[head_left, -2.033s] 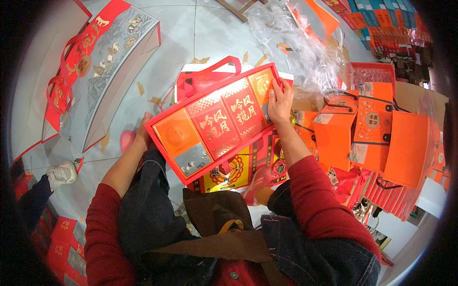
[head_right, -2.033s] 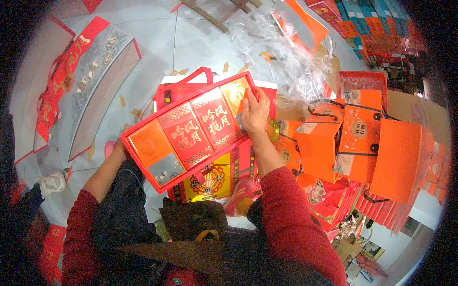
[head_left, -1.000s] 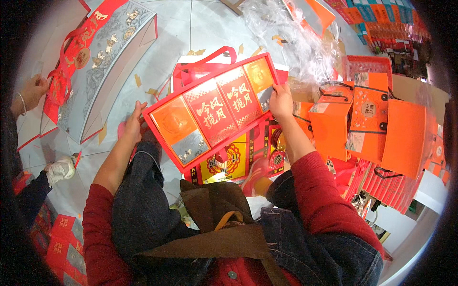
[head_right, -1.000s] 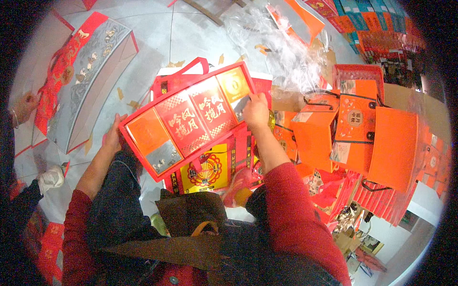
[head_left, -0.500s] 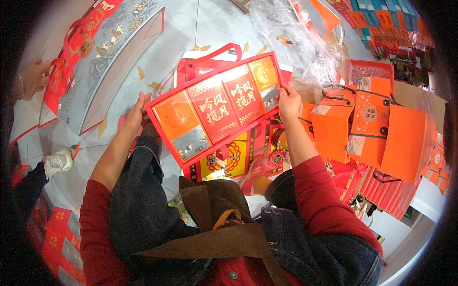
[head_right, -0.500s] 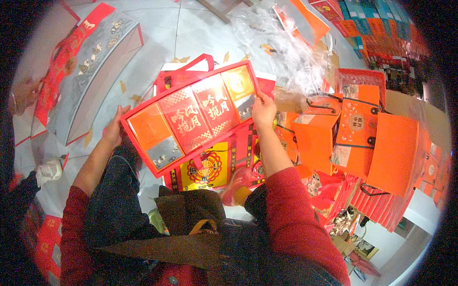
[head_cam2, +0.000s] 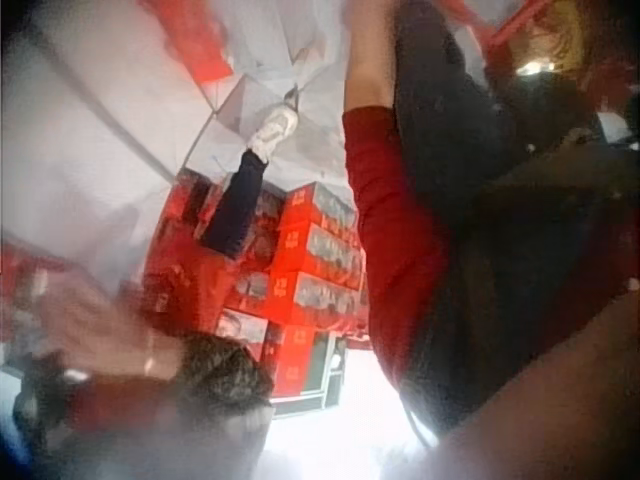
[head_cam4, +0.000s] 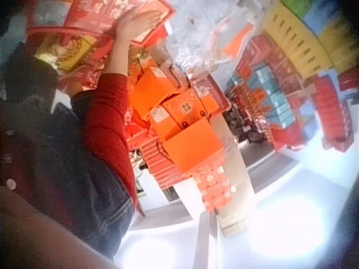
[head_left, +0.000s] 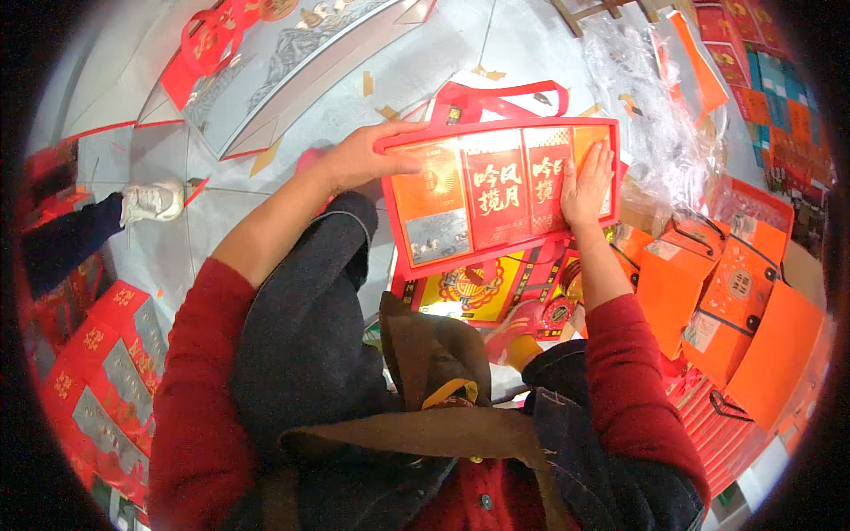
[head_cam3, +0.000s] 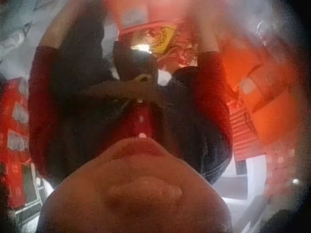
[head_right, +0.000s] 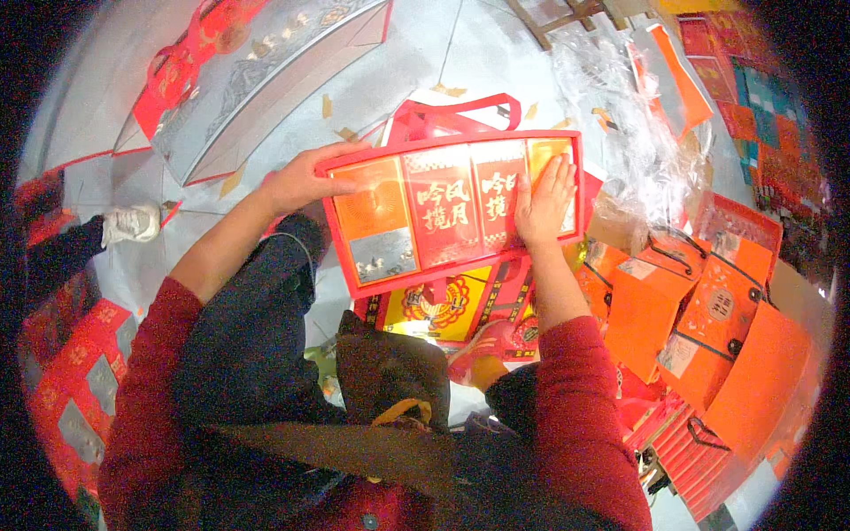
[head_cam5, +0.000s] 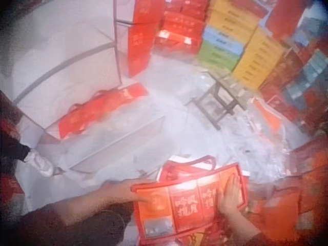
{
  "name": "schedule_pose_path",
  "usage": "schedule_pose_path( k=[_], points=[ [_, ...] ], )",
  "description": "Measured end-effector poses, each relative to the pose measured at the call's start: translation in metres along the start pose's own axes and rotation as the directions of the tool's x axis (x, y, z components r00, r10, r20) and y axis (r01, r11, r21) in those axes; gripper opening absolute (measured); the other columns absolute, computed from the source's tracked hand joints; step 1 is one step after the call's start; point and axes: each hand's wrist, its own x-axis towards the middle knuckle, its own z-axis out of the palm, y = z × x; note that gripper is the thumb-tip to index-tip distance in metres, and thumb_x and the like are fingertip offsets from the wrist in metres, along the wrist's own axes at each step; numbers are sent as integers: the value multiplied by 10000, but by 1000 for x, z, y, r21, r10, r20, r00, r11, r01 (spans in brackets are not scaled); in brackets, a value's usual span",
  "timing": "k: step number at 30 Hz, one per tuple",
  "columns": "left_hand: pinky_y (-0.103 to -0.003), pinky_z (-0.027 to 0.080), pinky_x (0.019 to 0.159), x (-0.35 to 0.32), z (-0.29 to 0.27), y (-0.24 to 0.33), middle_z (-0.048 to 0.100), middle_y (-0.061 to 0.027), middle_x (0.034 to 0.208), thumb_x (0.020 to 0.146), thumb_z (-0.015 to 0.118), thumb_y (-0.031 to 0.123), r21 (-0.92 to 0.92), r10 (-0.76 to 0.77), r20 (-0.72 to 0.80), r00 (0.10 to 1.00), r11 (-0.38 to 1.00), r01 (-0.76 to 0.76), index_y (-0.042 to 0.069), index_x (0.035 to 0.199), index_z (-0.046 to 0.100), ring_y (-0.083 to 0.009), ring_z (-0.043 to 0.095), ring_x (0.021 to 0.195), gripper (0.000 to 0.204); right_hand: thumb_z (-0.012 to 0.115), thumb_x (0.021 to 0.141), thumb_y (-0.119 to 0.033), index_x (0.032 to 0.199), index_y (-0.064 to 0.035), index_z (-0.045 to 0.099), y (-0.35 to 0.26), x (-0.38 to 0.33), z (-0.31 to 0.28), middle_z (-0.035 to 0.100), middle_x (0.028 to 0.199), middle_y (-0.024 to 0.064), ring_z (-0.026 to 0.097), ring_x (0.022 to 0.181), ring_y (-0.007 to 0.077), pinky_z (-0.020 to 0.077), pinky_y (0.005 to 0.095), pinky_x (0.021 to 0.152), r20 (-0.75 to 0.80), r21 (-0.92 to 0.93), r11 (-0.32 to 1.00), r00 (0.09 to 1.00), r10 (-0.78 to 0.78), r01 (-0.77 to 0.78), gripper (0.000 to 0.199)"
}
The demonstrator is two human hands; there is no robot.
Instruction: The person sits on the floor and assembles red gift boxes by inserting smaller inner boxes into a larger outer box, then placing a clear plastic cover on top. They repeat this process with multiple boxes, occasionally adjusting the plastic cover and stacking completed boxes.
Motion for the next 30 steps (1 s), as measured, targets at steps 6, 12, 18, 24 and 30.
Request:
schedule_pose_path(
  k=[6,12,18,24,30],
  points=[
    [-286,378,981,1,-1,-6,566,-47,1199,775,697,165,-37,-71,-17,997,997,70,75,1313,462,-121,500,1098,594,431,895,-481,1382,49,229,-14,18,11,176,1458,244,144,1354,410,127,557,1070,-46,-3,1000,999,12,-13,748],
    [-289,405,956,1,4,-14,570,-52,1190,805,669,159,-62,-47,-30,998,997,45,68,1298,476,-129,521,1074,537,433,858,-560,1385,43,232,-35,34,12,141,1473,230,107,1363,409,110,601,1049,-26,-58,995,996,81,-82,826],
    [-269,451,883,3,7,-23,603,-58,1115,830,637,130,-32,11,-80,997,999,-13,83,1268,513,-120,561,989,458,394,855,-609,1386,51,223,-54,40,15,142,1476,225,107,1372,377,94,592,1049,-69,-74,989,990,123,-128,864],
    [-255,466,857,3,7,-24,619,-50,1071,844,606,92,-55,27,-109,994,998,-33,95,1255,530,-105,570,955,418,453,822,-599,1357,111,221,-63,43,16,159,1445,286,117,1352,433,126,618,1033,-105,-32,989,985,137,-141,919],
    [-281,385,970,3,7,-15,554,-65,1223,869,571,123,32,-8,-98,995,999,11,48,1270,502,-122,501,1109,413,512,792,-613,1373,95,187,-95,-4,-4,159,1441,292,111,1355,428,106,615,1035,21,-109,994,999,29,-26,972]
  ],
)
